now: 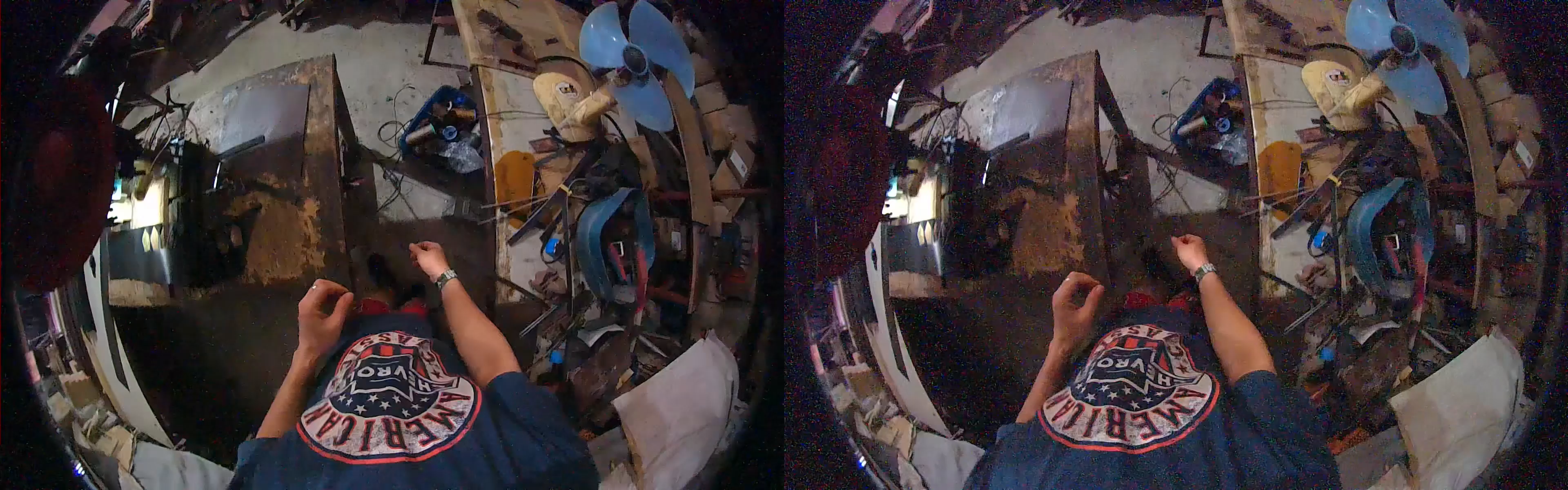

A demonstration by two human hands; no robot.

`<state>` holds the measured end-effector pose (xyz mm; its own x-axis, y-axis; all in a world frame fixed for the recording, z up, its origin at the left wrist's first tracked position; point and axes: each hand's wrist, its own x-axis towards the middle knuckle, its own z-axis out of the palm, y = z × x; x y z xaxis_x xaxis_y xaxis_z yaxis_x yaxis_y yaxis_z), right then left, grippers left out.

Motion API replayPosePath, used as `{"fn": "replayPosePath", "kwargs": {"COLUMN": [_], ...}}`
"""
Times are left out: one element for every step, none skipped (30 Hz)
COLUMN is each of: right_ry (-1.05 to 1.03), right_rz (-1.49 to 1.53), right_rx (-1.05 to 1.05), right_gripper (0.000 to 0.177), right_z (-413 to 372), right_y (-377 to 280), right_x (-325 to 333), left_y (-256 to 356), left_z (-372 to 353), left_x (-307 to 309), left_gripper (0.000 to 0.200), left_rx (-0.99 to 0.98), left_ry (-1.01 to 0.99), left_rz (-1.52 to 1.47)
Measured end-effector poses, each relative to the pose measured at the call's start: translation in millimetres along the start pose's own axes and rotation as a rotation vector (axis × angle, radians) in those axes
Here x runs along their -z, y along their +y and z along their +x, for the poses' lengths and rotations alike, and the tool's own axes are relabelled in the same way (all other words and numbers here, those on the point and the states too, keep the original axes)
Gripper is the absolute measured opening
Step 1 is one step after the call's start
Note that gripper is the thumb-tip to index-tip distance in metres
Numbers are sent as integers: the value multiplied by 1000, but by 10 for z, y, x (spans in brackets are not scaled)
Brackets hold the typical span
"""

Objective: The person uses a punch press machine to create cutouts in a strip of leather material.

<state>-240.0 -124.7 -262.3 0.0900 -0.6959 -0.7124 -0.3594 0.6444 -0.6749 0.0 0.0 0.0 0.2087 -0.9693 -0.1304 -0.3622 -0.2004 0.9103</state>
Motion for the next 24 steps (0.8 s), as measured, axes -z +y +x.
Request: {"fn": "replayPosePath", "kwargs": {"right_ry": [-2,-10,-36,-73,-101,-130,-160,-194,-207,-218,-230,-232,-209,-197,-191,-194,-202,-207,-211,-204,-171,-138,-82,-23], "right_rz": [7,6,-50,-64,-83,-90,-93,-90,-68,-47,-27,-228,-253,-280,-306,-256,-204,-205,-206,-252,-259,-267,-235,-206], "right_rx": [46,88,-10,-4,4,24,19,17,-11,-35,-62,51,53,46,44,26,2,41,80,167,178,189,117,45], "right_gripper": [24,23,22,22,21,21,21,22,22,22,22,22,22,22,22,22,22,22,21,21,23,24,28,32], "right_z": [101,178,-21,66,198,427,577,731,819,917,1055,1455,1719,1962,2242,2612,3044,3542,4038,4472,4637,4790,4686,4594], "right_y": [2,29,23,-212,-440,-591,-634,-681,-813,-987,-1154,-1092,-1204,-1286,-1372,-1399,-1307,-1222,-1150,-1001,-1018,-1046,-1433,-1755], "right_x": [-19,-20,103,19,22,40,49,21,42,67,102,123,163,176,161,153,138,97,57,21,3,-16,-21,-35], "left_y": [18,25,141,148,172,281,363,437,504,587,664,685,621,635,591,562,533,446,227,-42,-260,-372,-451,-504], "left_z": [78,118,251,448,662,871,1012,1175,1376,1612,1869,2146,2494,2867,3272,3697,4119,4536,4891,5171,5391,5483,5520,5513], "left_x": [-25,-55,-37,27,55,104,129,167,181,206,222,207,208,220,218,254,271,265,252,256,233,196,152,104], "left_gripper": [10,10,9,8,7,10,11,12,12,12,13,13,15,17,20,25,30,35,37,40,43,43,42,41], "left_rx": [-36,-63,-14,-56,-105,-128,-143,-159,-178,-201,-222,-235,-264,-284,-244,-250,-234,-223,-198,-175,-158,-64,-60,-57], "left_ry": [28,61,62,104,146,146,149,152,158,188,218,250,278,336,384,411,436,460,467,456,446,410,400,388], "left_rz": [-6,-16,-52,-39,-35,26,23,30,28,42,56,70,-6,75,95,212,327,446,541,634,717,694,799,900]}}
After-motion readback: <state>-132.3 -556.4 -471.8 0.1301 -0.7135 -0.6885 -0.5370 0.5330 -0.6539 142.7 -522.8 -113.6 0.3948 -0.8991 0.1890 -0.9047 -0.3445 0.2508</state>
